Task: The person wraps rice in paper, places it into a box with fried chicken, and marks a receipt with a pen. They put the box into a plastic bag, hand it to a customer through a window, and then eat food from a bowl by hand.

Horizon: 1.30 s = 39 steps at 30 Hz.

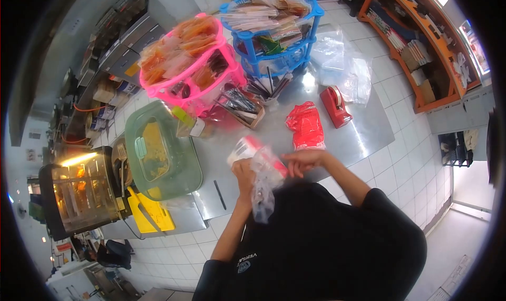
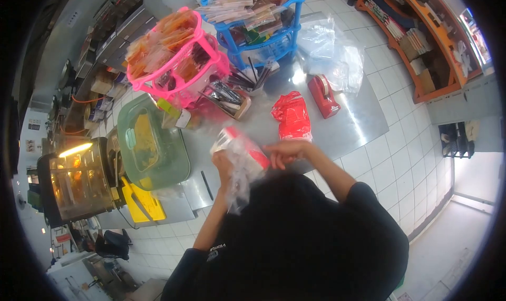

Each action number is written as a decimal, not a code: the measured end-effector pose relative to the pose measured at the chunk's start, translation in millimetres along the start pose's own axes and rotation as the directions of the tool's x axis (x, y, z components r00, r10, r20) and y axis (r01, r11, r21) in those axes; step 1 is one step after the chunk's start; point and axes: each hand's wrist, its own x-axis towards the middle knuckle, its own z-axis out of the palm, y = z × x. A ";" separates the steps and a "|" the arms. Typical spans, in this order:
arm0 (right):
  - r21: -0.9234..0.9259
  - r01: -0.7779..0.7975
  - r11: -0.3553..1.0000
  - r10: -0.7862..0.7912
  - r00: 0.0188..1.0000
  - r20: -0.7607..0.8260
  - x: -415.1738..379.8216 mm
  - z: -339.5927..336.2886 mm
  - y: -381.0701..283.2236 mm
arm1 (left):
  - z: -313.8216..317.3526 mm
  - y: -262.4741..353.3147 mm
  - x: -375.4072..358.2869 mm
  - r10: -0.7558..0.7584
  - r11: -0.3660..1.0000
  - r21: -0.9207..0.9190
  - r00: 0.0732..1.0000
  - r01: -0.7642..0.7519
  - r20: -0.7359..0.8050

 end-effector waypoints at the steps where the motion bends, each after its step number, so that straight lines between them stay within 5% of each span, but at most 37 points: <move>1: -0.065 0.013 0.998 -0.018 0.996 -0.084 -6.8 -23.4 -9.6 | -5.2 -4.8 3.2 0.162 0.976 0.123 0.977 -0.179 0.140; 2: -0.227 0.183 0.957 -0.249 0.917 -0.312 -7.1 -51.3 -12.5 | -7.2 -7.0 6.1 0.299 0.905 0.214 0.907 -0.368 0.295; 3: -0.130 0.351 0.927 -0.366 0.775 -0.516 -10.3 -69.7 -33.9 | -1.3 -17.2 0.6 0.262 0.893 0.245 0.878 -0.378 0.400; 4: -0.116 0.379 0.918 -0.335 0.585 -0.739 -2.4 -96.0 -53.8 | 6.2 -25.8 -3.2 0.261 0.902 0.228 0.883 -0.367 0.390; 6: -0.272 0.438 0.857 -0.441 0.351 -0.826 9.0 -137.7 -92.2 | 21.4 -37.4 -12.9 0.257 0.918 0.189 0.886 -0.348 0.385; 8: -0.241 0.439 0.866 -0.441 0.440 -0.782 44.9 -183.0 -96.7 | 29.5 -38.1 -9.6 0.169 0.906 0.334 0.945 -0.261 0.279; 10: -0.604 0.643 0.471 -0.881 0.304 -0.363 106.0 -240.5 -65.3 | 37.1 -28.1 2.2 0.053 0.866 0.487 0.990 -0.110 0.130; 11: -0.637 0.652 0.411 -0.911 0.316 -0.264 107.3 -244.7 -70.8 | 59.5 -78.0 -15.1 0.067 0.874 0.479 0.997 -0.075 0.034; 12: -0.670 0.653 0.354 -0.929 0.330 -0.170 108.2 -243.1 -74.8 | 56.9 -65.6 -7.3 0.016 0.891 0.454 1.000 -0.021 0.015; 15: -0.717 0.643 0.271 -0.963 0.182 -0.200 114.4 -235.7 -74.3 | 41.3 -21.2 5.2 -0.113 0.977 0.190 0.989 0.093 0.094; 16: -0.655 0.689 0.310 -0.950 0.201 -0.238 111.0 -232.1 -75.4 | 35.8 -11.2 8.0 -0.149 0.987 0.085 0.979 0.139 0.136; 17: -0.781 0.514 0.353 -0.935 0.209 -0.285 100.4 -221.0 -80.4 | 30.9 -3.9 12.0 -0.184 0.982 -0.011 0.966 0.189 0.180; 19: -0.753 0.483 0.446 -0.894 0.280 -0.350 91.2 -217.7 -88.6 | 24.2 5.9 16.0 -0.216 0.957 -0.137 0.942 0.257 0.258; 20: -0.673 0.524 0.522 -0.853 0.325 -0.408 93.0 -217.7 -89.6 | 21.4 8.2 15.3 -0.217 0.953 -0.145 0.936 0.264 0.277; 23: -0.780 0.488 0.392 -0.918 0.157 -0.363 81.8 -217.8 -90.2 | 14.5 -5.4 14.2 -0.178 0.984 0.030 0.942 0.176 0.284; 26: -0.367 0.560 0.742 -0.570 0.240 -0.786 31.6 -194.6 -107.1 | 15.3 -38.7 5.0 -0.143 0.972 0.221 0.942 0.076 0.304; 27: -0.343 0.594 0.728 -0.532 0.175 -0.828 9.8 -183.1 -109.7 | 16.6 -47.0 3.4 -0.135 0.961 0.272 0.940 0.048 0.314; 30: -0.291 0.652 0.700 -0.446 0.081 -0.891 -52.3 -129.7 -87.8 | 0.9 -12.5 11.4 -0.510 0.816 -0.050 0.758 0.576 0.407; 32: -0.353 0.492 0.796 -0.557 0.368 -0.745 -79.1 -74.6 -63.0 | 6.1 -21.3 6.3 -0.512 0.777 -0.172 0.766 0.606 0.388; 33: -0.348 0.441 0.827 -0.561 0.628 -0.539 -65.1 -64.0 -32.6 | 8.5 -25.2 4.0 -0.512 0.754 -0.230 0.769 0.616 0.382; 34: -0.163 0.413 0.896 -0.443 0.801 -0.402 -51.4 -32.2 -20.1 | 7.3 -25.9 4.0 -0.540 0.734 -0.200 0.737 0.649 0.406; 37: 0.325 0.368 0.871 -0.255 0.905 -0.339 6.0 57.8 13.5 | 2.2 -7.3 23.1 -0.603 0.682 -0.117 0.645 0.722 0.469; 39: 0.355 0.453 0.818 -0.366 0.885 -0.287 65.0 61.0 45.1 | 0.9 4.7 29.2 -0.329 0.944 0.079 0.880 0.322 0.342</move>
